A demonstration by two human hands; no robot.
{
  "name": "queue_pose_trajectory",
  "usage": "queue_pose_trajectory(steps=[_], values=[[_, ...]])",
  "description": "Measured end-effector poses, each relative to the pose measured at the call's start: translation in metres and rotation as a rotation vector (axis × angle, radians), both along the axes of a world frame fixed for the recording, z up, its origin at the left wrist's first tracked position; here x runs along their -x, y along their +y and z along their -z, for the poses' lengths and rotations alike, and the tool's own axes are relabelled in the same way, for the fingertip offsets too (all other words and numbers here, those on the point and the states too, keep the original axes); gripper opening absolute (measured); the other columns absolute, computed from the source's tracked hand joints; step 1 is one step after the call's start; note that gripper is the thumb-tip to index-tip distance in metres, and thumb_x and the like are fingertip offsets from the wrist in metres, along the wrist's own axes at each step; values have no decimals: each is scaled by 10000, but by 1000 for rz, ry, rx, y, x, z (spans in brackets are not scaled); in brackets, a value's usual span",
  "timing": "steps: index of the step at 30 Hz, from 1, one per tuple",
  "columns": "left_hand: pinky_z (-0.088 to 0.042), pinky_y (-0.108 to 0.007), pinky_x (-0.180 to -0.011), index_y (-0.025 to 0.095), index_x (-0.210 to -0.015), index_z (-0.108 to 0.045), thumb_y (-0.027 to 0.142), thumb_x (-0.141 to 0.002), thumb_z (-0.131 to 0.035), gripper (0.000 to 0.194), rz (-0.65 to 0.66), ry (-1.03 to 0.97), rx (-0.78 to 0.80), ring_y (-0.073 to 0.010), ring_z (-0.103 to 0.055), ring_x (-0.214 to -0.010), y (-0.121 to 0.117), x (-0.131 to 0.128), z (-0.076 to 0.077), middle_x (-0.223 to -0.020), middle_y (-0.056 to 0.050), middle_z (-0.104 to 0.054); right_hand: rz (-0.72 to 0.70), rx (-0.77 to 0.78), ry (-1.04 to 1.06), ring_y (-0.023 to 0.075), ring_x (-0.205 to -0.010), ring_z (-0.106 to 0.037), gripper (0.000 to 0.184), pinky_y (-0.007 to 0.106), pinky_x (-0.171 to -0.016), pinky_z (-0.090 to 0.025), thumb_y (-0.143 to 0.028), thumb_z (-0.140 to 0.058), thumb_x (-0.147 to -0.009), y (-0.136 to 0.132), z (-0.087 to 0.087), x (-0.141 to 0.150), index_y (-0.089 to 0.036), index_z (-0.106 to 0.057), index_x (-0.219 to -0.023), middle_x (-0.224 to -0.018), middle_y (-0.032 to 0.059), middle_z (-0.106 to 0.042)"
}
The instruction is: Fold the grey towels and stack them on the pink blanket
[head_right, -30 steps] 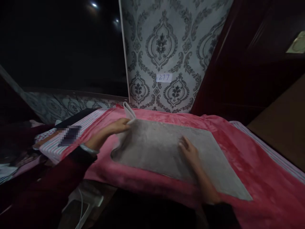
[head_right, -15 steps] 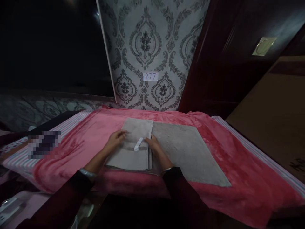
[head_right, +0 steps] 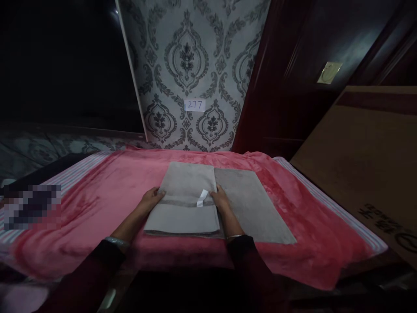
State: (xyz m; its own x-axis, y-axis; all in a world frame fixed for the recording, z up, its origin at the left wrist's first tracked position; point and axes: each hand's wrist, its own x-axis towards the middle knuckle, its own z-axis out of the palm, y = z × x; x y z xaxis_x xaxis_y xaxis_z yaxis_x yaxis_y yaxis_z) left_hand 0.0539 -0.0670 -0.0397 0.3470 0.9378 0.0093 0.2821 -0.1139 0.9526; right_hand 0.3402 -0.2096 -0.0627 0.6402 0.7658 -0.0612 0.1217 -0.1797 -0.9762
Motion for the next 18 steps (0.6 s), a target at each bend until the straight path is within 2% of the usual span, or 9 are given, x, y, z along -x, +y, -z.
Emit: queue_pose_trajectory(steps=[3, 6, 11, 18], values=[[-547, -346, -720, 140, -929, -696, 504, -581, -799, 514, 68, -54, 54, -288, -709, -882, 0, -1, 3, -878, -91, -761, -12, -11, 11, 210, -804, -691, 534, 329, -736, -574, -276, -617, -683, -1, 2, 3, -185, -655, -1208, -914, 18, -755], [-535, -327, -698, 147, -889, -680, 471, -553, -808, 484, 53, -69, 75, -263, -700, -838, 0, -1, 2, -852, -79, -752, -39, -35, 51, 223, -817, -704, 558, 336, -732, -582, -318, -644, -707, -4, -3, 7, -180, -634, -1248, -951, 41, -762], [-513, -306, -654, 162, -843, -667, 421, -577, -790, 391, 28, -38, 118, -238, -686, -789, 0, -2, -3, -815, -66, -739, -184, -71, 133, 245, -860, -715, 711, 349, -745, -589, -333, -722, -667, -18, -9, 11, -194, -571, -1348, -1009, 46, -761], [-460, -295, -597, 175, -746, -692, 409, -617, -729, 270, 61, 111, 31, -252, -668, -751, 0, -2, -4, -729, -54, -718, -100, 106, -259, 238, -1111, -660, 699, 355, -947, -526, -201, -637, -726, -25, -11, 11, -211, -524, -1416, -1230, 44, -714]])
